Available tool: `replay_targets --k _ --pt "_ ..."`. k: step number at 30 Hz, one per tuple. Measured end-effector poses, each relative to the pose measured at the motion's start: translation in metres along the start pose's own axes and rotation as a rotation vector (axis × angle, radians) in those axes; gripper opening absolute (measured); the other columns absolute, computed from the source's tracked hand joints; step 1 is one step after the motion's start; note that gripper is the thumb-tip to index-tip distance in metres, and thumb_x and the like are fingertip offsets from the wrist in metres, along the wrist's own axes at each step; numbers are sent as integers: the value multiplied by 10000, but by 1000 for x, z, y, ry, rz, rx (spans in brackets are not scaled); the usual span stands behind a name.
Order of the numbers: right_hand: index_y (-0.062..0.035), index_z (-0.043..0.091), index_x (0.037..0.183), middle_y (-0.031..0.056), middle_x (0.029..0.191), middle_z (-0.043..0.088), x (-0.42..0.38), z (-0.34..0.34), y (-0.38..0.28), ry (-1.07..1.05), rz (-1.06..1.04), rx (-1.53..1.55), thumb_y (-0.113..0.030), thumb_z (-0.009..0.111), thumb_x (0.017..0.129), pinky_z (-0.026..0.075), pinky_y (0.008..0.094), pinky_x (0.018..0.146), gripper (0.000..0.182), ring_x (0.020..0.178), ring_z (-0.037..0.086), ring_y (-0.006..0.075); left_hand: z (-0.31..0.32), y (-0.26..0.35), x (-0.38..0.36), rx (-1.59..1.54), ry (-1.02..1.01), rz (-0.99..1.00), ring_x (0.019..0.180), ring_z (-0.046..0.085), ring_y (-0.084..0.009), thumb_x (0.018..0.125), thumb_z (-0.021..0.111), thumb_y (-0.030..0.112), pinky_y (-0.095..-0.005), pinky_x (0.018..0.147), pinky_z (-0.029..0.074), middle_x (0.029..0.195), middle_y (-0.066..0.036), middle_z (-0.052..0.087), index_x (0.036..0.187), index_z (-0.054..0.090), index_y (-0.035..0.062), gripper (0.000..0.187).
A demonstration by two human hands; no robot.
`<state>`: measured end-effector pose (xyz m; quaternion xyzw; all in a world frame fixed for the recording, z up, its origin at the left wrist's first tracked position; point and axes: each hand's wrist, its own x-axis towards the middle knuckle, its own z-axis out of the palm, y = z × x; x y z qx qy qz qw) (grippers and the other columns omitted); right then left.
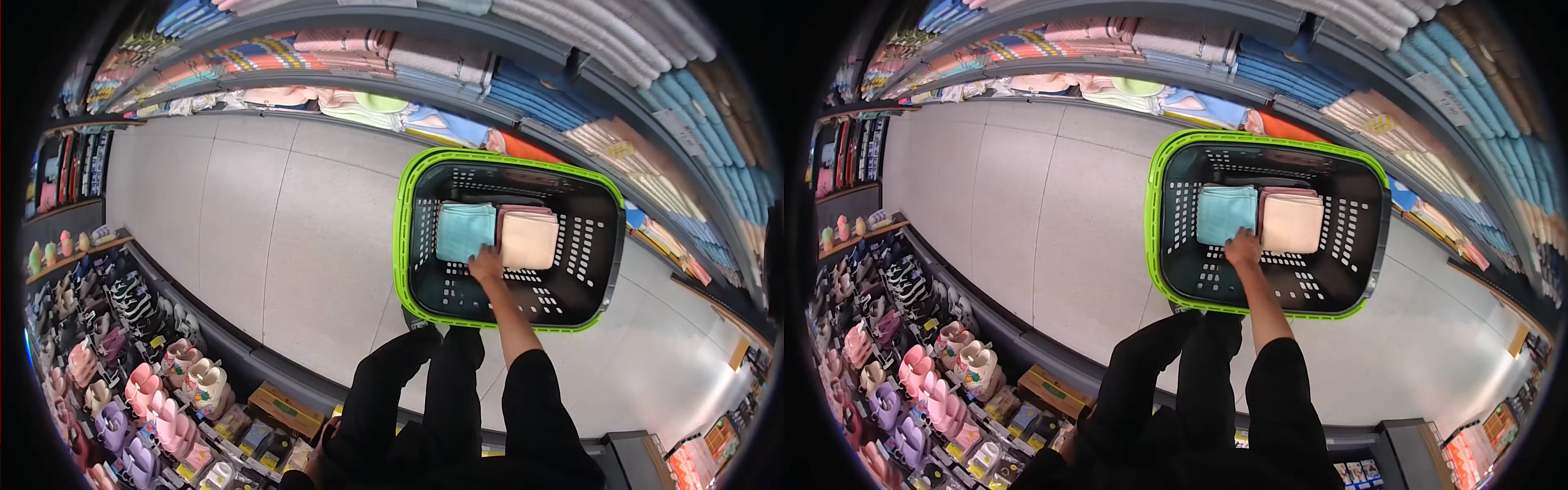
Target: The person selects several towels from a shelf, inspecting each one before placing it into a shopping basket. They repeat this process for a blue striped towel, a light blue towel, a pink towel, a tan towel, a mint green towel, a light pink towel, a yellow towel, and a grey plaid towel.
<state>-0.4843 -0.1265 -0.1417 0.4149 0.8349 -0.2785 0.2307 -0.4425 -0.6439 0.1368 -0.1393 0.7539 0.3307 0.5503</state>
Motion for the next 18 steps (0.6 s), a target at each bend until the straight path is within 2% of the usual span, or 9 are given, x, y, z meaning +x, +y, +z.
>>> replay_targets --k 4,6,9,11,13,14,15,16,18 --pt "-61 534 1156 137 1004 627 -102 -41 -50 -236 -201 244 -425 519 797 462 408 834 511 969 580 310 -14 11 -41 -36 -35 -17 869 567 -126 894 485 242 -260 761 449 922 -63 616 1079 564 -15 327" --pt "-22 533 1154 187 1099 575 -154 -53 -70 -213 -289 226 -447 574 763 414 406 908 579 1026 547 340 -22 19 -63 -50 -52 -24 870 566 -126 895 484 243 -260 761 449 925 -63 615 1080 564 -14 327" --pt "-5 467 1222 216 1170 523 -188 -50 -83 8 -488 -31 -481 600 730 336 441 980 698 1094 498 358 -48 -10 -72 10 -42 -16 840 568 -136 894 488 283 -254 710 465 914 -58 609 1080 570 4 345" --pt "12 363 1297 252 1232 465 -179 -52 -99 -224 -294 -80 -502 610 716 264 475 1021 814 1145 457 367 -49 39 -86 -3 2 -74 821 567 -136 897 480 295 -251 671 470 917 -57 608 1083 572 13 350" --pt "11 325 1318 260 1243 454 -165 -54 -115 -343 -208 22 -502 609 717 277 465 1018 840 1159 448 364 -55 87 -110 27 56 -126 770 561 -127 903 460 323 -248 561 471 933 -52 605 1091 574 29 367" --pt "11 288 1339 269 1254 442 -152 -57 -125 -447 -113 108 -501 608 717 290 455 1014 867 1173 439 361 -62 76 -108 14 71 -116 770 561 -127 903 460 323 -248 561 471 933 -52 605 1091 574 29 367" --pt "-2 263 1345 222 1226 475 -148 -59 -140 -388 -121 82 -412 608 740 412 421 930 808 1116 489 340 -69 57 -100 -64 106 -102 771 560 -121 904 463 305 -239 585 466 935 -44 603 1084 578 27 350" --pt "-2 263 1345 222 1226 475 -138 -54 -155 -383 -140 78 -412 608 740 412 421 930 808 1116 489 340 -76 40 -98 -140 138 -94 772 560 -115 906 467 286 -230 609 462 938 -37 601 1076 581 26 332" --pt "15 213 1357 214 1212 492 -122 -38 -177 -440 71 161 -409 605 748 435 419 903 840 1071 524 349 -77 28 -100 -288 147 -73 784 557 -109 908 466 261 -224 644 454 937 -30 599 1062 586 17 313"
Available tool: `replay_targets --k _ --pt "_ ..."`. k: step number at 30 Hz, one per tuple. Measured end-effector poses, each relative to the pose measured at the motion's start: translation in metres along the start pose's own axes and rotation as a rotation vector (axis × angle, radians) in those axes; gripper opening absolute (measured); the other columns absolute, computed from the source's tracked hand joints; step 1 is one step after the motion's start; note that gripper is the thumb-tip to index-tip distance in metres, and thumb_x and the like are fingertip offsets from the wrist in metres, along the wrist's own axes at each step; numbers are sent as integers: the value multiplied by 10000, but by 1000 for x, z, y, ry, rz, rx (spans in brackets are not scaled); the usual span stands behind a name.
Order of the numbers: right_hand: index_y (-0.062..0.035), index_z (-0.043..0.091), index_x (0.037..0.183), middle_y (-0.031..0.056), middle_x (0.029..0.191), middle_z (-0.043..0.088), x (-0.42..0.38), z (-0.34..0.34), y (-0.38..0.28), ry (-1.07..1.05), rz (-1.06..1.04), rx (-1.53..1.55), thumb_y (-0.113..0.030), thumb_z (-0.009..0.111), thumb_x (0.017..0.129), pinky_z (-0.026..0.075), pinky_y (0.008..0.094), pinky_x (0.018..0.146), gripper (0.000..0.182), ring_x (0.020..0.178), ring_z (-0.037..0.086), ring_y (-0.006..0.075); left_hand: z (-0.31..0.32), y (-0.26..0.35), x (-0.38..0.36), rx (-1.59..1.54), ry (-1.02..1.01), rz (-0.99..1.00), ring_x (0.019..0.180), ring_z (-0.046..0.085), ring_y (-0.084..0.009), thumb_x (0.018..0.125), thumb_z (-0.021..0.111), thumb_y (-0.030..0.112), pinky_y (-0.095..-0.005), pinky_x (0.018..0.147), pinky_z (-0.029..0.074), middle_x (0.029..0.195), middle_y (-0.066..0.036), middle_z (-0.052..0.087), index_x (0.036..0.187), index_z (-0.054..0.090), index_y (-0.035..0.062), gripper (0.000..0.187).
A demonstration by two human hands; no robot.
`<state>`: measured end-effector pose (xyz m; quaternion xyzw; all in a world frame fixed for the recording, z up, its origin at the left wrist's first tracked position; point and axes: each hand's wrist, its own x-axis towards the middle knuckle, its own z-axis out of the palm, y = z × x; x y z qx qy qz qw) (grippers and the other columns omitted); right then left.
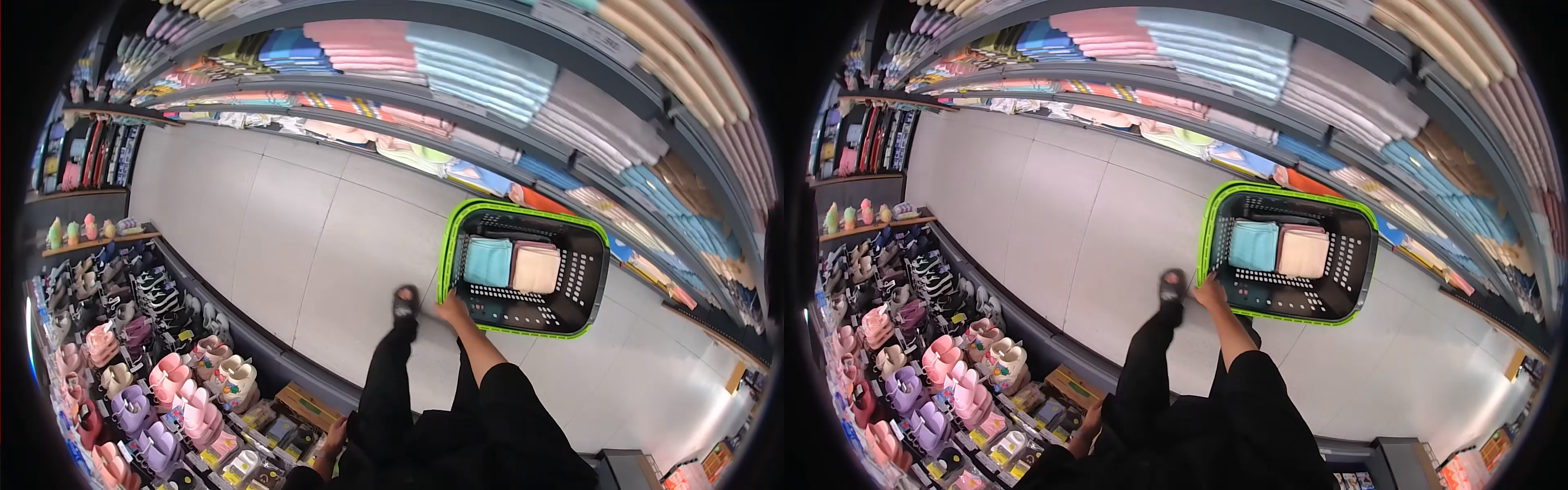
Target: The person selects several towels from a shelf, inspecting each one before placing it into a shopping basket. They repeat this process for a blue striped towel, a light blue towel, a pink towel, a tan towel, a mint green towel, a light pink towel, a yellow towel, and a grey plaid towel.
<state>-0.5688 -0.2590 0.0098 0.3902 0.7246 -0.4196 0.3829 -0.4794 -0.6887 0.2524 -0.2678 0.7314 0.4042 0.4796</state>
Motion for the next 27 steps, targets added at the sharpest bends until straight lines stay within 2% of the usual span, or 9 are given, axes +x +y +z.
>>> replay_targets --k 2,4,5,10,12,13,19,23,27 --pt "32 206 1346 210 1175 519 3 15 -12 64 60 -68 -396 603 755 458 414 871 831 1007 563 353 -17 -3 1 -137 -3 -4 796 555 -103 909 465 237 -219 680 446 937 -22 598 1048 590 9 295" --pt "42 270 1306 225 1136 531 19 27 -14 274 41 -85 -370 601 751 472 427 826 767 1019 563 339 -59 -35 -3 -133 -19 11 803 552 -101 910 465 233 -220 688 444 937 -22 597 1045 591 8 292" --pt "38 337 1237 206 1063 563 20 34 -24 361 82 -96 -292 585 766 485 424 798 626 962 590 336 -75 -35 0 -125 -25 9 807 551 -100 910 464 232 -220 692 443 937 -21 597 1044 592 7 291" --pt "34 368 1244 196 1069 564 20 57 -84 378 88 -149 -171 490 815 505 397 734 491 873 614 334 -169 2 37 -63 -58 8 824 545 -96 912 463 224 -222 711 438 938 -20 596 1036 594 4 284" --pt "37 395 1205 191 1024 582 30 67 -120 399 67 -88 -147 489 814 511 407 708 443 839 626 333 -201 26 59 -41 -70 15 832 542 -95 912 462 220 -223 719 436 938 -20 596 1033 595 3 282" --pt "36 425 1139 184 981 593 31 75 -139 502 25 -112 -146 497 810 516 415 690 383 822 632 334 -217 41 70 -23 -78 17 835 541 -94 912 462 219 -224 723 435 939 -19 596 1032 596 3 281" --pt "27 433 1057 179 931 592 46 103 -244 477 36 -82 -131 528 786 523 416 675 328 789 637 339 -299 117 132 46 -105 36 856 533 -89 914 460 209 -227 746 429 940 -18 594 1023 599 -1 274" --pt "10 437 1003 175 923 585 48 108 -301 483 27 -83 -126 539 779 524 409 672 281 780 636 333 -327 129 161 104 -113 29 862 530 -91 917 457 213 -231 752 430 949 -22 593 1045 587 -6 285" --pt "15 439 1026 176 959 581 74 98 -357 471 36 -2 -140 526 794 519 415 697 292 813 631 339 -340 123 176 -69 -169 -2 866 541 -96 919 468 219 -240 761 441 966 -28 594 1073 560 -25 303"
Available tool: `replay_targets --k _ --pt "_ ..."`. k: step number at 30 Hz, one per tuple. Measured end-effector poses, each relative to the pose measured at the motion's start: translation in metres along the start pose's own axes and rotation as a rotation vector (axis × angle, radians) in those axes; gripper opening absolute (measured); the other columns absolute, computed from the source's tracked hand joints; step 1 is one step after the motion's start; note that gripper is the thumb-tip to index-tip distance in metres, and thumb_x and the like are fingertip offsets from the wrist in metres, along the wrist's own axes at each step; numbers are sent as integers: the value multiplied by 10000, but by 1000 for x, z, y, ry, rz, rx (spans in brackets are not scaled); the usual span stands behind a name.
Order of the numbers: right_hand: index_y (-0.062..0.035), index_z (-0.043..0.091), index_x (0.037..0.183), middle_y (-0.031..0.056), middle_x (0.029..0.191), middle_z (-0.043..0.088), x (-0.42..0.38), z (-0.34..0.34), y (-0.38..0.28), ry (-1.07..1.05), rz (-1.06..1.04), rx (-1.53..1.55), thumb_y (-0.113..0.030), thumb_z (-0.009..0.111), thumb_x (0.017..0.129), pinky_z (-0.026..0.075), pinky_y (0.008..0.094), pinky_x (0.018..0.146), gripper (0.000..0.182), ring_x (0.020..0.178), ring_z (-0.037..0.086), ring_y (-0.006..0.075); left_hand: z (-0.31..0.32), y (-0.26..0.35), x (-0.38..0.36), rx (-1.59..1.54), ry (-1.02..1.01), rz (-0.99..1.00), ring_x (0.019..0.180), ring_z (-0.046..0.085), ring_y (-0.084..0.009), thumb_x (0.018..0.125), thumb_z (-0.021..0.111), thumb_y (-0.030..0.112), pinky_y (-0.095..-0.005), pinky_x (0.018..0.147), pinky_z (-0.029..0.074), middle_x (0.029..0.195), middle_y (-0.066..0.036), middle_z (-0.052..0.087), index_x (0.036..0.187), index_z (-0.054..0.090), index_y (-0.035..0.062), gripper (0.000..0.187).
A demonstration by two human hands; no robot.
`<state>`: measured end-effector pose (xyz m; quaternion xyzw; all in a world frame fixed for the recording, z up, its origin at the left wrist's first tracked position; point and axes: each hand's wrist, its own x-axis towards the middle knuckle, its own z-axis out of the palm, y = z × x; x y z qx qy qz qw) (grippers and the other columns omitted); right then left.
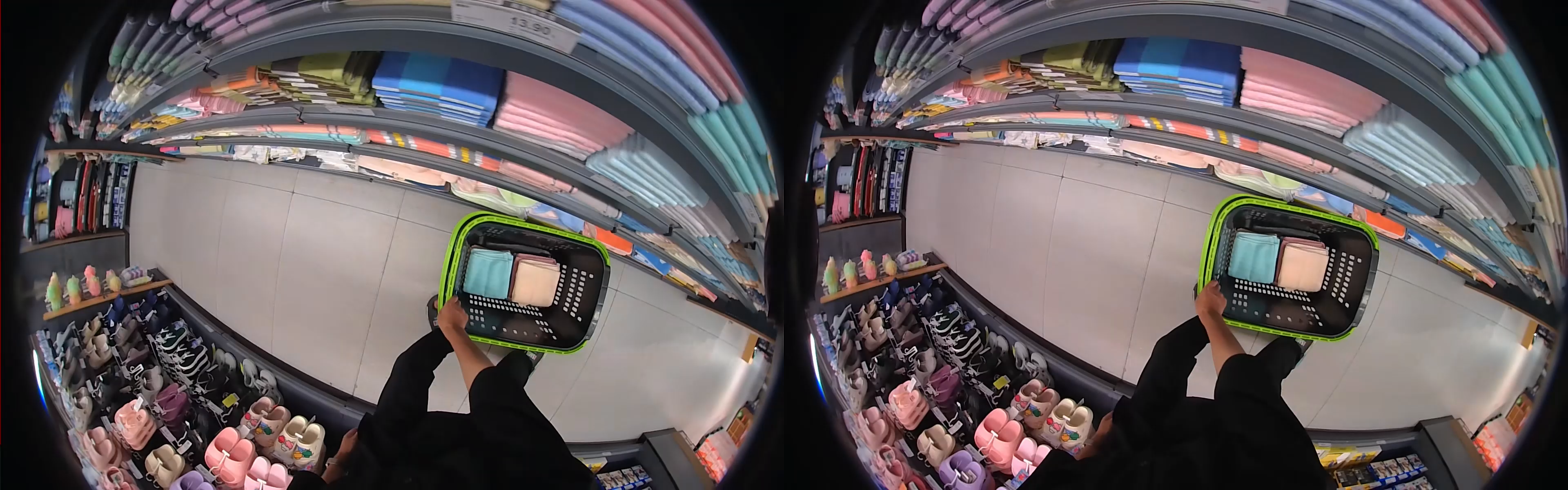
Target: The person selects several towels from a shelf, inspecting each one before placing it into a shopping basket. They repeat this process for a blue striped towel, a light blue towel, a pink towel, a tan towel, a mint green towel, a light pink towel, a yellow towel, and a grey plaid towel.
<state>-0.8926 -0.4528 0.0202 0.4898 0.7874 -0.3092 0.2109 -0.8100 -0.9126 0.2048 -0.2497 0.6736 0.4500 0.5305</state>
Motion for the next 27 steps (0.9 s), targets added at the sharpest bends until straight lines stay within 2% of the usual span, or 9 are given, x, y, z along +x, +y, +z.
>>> replay_targets --k 8,13,17,20,21,23,25,26,27 --pt "4 430 1084 202 1054 565 -3 -6 -31 -166 32 33 -299 527 823 497 420 784 411 924 599 347 -17 17 1 -67 -50 -45 883 554 -110 919 468 210 -244 787 444 965 -41 604 1080 553 -31 301" --pt "17 449 1162 236 1126 541 -18 -40 -34 -147 -77 134 -352 498 814 451 432 867 510 1017 546 369 11 91 -29 257 2 -10 887 561 -133 889 495 220 -258 798 441 953 -76 622 1067 578 -35 322" --pt "-15 552 988 221 1010 589 -50 -92 -28 -219 -158 218 -319 474 811 443 451 835 360 969 556 370 19 117 -35 454 -7 60 937 572 -181 883 489 243 -277 833 438 983 -105 630 1064 594 -14 332" --pt "-66 576 1026 167 997 613 -76 -120 4 -211 -160 224 -354 498 816 461 410 805 364 943 582 333 10 118 -9 635 -107 244 912 598 -216 877 481 268 -303 795 470 993 -136 633 1079 583 -20 366" --pt "-59 601 962 167 934 625 -78 -121 24 -187 -190 263 -356 498 811 465 417 774 348 905 594 332 18 130 -9 644 -124 290 912 598 -216 877 481 268 -303 795 470 993 -136 633 1079 583 -20 366" --pt "-41 625 876 179 815 632 -93 -142 55 -68 -185 310 -336 500 793 470 427 724 331 815 605 349 36 164 -20 357 -140 10 915 604 -228 876 480 262 -327 788 480 995 -156 629 1082 576 -20 362" --pt "-37 624 880 120 721 638 -105 -178 85 -224 -88 414 -262 491 796 489 366 581 275 632 624 227 61 204 -25 414 -130 4 876 621 -242 875 476 238 -339 745 500 982 -176 628 1084 555 -33 350" --pt "-52 615 919 72 701 622 -85 -155 123 -282 -62 465 -241 489 809 476 303 503 253 572 600 154 63 216 -20 306 -204 -9 898 615 -249 871 500 243 -342 770 494 994 -169 625 1089 557 -18 345" --pt "-54 590 972 63 720 617 -107 -195 122 -351 118 558 -239 490 822 478 274 493 259 575 599 150 64 224 -14 197 -281 -35 921 609 -256 866 523 249 -344 794 487 1007 -162 622 1095 559 -3 342"
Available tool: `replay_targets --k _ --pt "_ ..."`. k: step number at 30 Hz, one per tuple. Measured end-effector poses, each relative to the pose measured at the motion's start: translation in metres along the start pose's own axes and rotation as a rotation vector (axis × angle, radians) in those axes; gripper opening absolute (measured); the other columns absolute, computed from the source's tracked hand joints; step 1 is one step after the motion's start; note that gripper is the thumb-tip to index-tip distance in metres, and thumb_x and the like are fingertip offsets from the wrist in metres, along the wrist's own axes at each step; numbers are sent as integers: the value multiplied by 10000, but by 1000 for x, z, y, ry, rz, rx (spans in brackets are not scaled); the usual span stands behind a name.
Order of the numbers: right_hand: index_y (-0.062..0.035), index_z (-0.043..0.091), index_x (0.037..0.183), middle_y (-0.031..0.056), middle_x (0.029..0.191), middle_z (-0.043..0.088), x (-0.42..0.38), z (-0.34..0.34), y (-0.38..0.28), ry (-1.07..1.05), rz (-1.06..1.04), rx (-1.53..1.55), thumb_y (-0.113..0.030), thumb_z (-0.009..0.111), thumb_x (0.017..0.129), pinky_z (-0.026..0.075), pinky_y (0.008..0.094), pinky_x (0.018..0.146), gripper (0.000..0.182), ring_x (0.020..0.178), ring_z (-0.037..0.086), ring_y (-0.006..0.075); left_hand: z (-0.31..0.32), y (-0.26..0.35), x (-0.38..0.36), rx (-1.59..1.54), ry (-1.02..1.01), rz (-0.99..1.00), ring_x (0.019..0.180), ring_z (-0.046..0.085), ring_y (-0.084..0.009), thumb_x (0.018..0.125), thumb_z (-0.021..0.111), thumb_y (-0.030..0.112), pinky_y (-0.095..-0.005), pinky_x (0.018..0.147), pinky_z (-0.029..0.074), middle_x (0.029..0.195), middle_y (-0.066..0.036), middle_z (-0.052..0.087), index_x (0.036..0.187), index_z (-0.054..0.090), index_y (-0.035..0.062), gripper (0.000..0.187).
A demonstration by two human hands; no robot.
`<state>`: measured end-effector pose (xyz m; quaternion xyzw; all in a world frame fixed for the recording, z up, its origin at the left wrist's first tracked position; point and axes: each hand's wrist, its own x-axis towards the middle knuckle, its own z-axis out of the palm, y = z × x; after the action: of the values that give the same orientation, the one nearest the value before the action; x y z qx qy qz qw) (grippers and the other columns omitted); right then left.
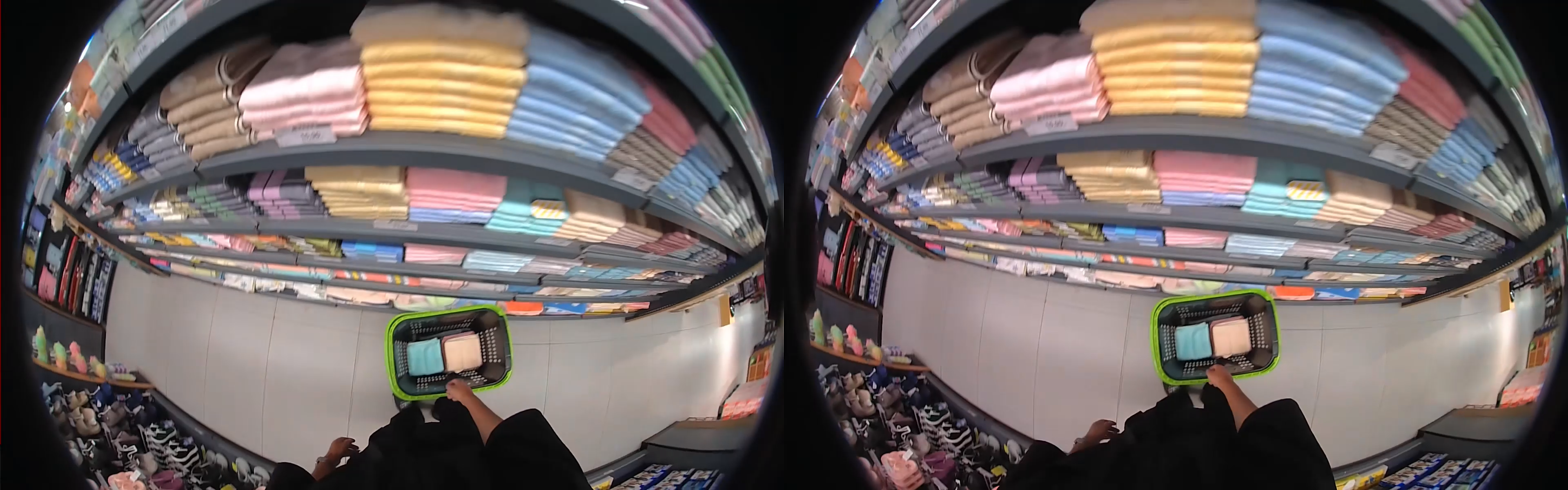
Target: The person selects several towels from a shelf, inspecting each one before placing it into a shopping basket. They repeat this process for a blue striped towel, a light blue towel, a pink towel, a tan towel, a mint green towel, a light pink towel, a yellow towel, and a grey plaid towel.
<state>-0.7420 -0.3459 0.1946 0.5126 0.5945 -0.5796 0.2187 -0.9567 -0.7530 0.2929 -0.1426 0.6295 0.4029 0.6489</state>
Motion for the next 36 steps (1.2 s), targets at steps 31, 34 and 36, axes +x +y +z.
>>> replay_targets --k 31,34,36 --pt "45 456 1159 217 1064 591 -174 -177 -160 -70 -610 890 -182 409 921 492 346 842 332 965 604 269 409 601 -102 1840 720 1766 747 622 -355 846 467 269 -447 681 495 828 -196 634 1088 551 43 341" --pt "64 431 1180 221 1110 570 -194 -192 -225 -214 -761 1029 -211 351 941 457 374 903 373 1026 572 298 412 587 -124 1855 732 1691 737 622 -343 825 484 221 -463 653 490 868 -188 630 1119 526 48 345" --pt "70 407 1200 248 1187 509 -210 -203 -267 -307 -822 1154 -263 334 950 415 402 954 423 1111 513 318 408 572 -139 1762 603 1821 767 616 -331 787 520 171 -449 679 480 930 -170 624 1117 519 45 353"
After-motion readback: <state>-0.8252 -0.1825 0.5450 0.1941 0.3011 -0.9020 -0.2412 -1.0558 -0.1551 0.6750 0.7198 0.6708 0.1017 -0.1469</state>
